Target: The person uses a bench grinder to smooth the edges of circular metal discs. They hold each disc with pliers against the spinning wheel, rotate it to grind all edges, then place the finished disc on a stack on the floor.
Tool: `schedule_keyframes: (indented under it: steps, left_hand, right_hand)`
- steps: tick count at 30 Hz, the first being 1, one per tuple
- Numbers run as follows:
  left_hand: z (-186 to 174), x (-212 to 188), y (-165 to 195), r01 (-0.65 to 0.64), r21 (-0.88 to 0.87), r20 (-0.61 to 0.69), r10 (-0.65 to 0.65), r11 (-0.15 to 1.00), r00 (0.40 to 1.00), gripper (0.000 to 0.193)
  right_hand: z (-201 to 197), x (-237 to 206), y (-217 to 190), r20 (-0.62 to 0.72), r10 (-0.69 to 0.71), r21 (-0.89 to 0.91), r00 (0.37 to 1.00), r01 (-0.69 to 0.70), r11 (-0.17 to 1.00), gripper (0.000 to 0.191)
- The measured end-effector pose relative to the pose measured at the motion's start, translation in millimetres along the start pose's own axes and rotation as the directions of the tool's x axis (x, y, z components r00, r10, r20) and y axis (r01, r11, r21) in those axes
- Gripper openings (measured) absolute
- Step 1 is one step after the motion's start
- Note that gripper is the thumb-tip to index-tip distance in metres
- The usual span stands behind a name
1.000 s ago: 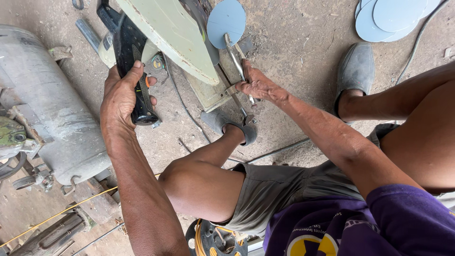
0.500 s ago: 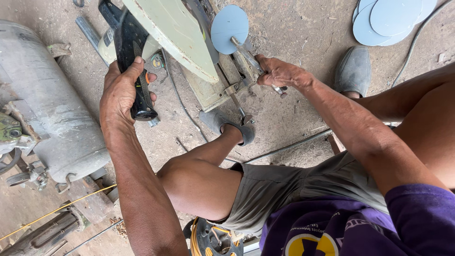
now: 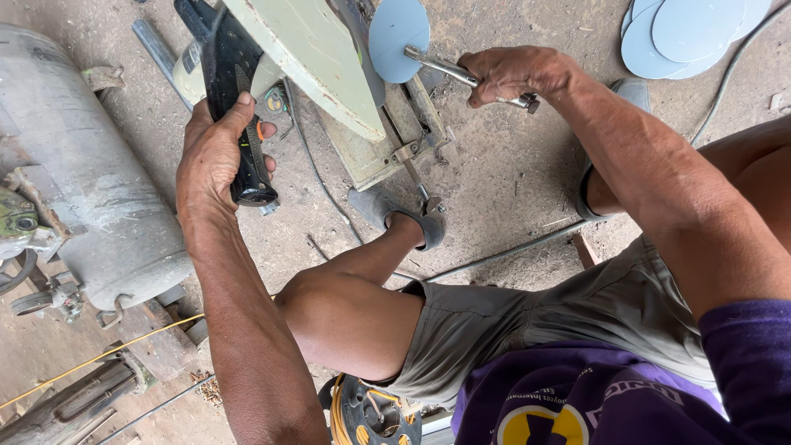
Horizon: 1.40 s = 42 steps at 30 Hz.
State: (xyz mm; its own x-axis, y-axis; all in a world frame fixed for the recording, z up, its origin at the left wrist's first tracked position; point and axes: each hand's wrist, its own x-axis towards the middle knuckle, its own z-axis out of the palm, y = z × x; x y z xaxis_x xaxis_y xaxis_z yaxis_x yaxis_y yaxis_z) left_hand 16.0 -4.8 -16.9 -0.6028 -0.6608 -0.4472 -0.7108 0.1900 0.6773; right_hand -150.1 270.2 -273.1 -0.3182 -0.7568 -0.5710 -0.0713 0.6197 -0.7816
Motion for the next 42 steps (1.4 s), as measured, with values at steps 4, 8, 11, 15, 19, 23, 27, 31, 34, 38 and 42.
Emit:
schedule_keyframes:
  steps: [4,8,11,15,19,23,27,31,34,38,42]
  left_hand:
    - [-0.9,2.2,-1.8,-0.032,-0.034,0.019,0.032,0.999,0.999,0.039]
    - [-1.0,3.4,-3.0,-0.013,0.004,0.001,0.013,1.000,1.000,0.041]
    - [-1.7,3.0,-1.5,0.012,-0.014,0.021,-0.012,1.000,1.000,0.041]
    - [-1.1,3.5,2.2,-0.005,-0.025,0.030,0.006,1.000,1.000,0.039]
    - [-1.3,4.0,0.8,0.003,-0.042,0.043,-0.002,0.999,0.999,0.038]
    - [-2.4,7.1,-3.0,0.001,-0.029,0.023,0.000,1.000,1.000,0.038]
    - [-3.1,7.1,-6.4,-0.037,-0.035,0.032,0.038,0.999,0.999,0.038]
    - [-3.4,4.3,-6.8,-0.056,-0.051,0.028,0.058,0.997,0.998,0.037]
    - [-2.9,2.1,-6.2,-0.027,-0.023,0.019,0.028,0.999,0.999,0.037]
    - [-1.9,1.1,-5.5,-0.073,-0.049,0.023,0.074,0.996,0.997,0.037]
    - [-2.6,2.4,-3.3,-0.003,-0.011,0.003,0.003,1.000,1.000,0.038]
  right_hand:
    - [-7.7,-2.9,2.8,0.029,0.085,-0.072,0.996,-0.082,0.994,0.046]
    - [-19.0,-10.8,10.3,0.031,0.084,-0.263,0.996,-0.073,0.962,0.034]
    - [-14.7,-8.3,10.6,-0.027,0.038,-0.241,0.999,-0.043,0.970,0.027]
    - [20.4,14.9,2.0,-0.194,-0.026,-0.079,0.981,0.011,0.997,0.053]
    - [58.1,35.7,-1.7,-0.352,-0.087,0.135,0.932,0.143,0.981,0.071]
    - [67.1,40.8,5.9,-0.418,-0.246,0.073,0.875,0.302,0.951,0.072]
    - [59.2,32.3,17.9,-0.341,-0.219,0.057,0.914,0.253,0.966,0.074]
    - [45.8,17.3,27.7,-0.244,-0.175,0.026,0.954,0.186,0.982,0.068]
    - [34.1,2.7,31.2,-0.180,-0.094,0.012,0.979,0.098,0.995,0.063]
    - [39.4,-7.9,25.3,-0.234,-0.186,0.217,0.954,0.237,0.947,0.068]
    - [50.1,3.9,15.2,-0.301,-0.183,0.171,0.936,0.242,0.955,0.061]
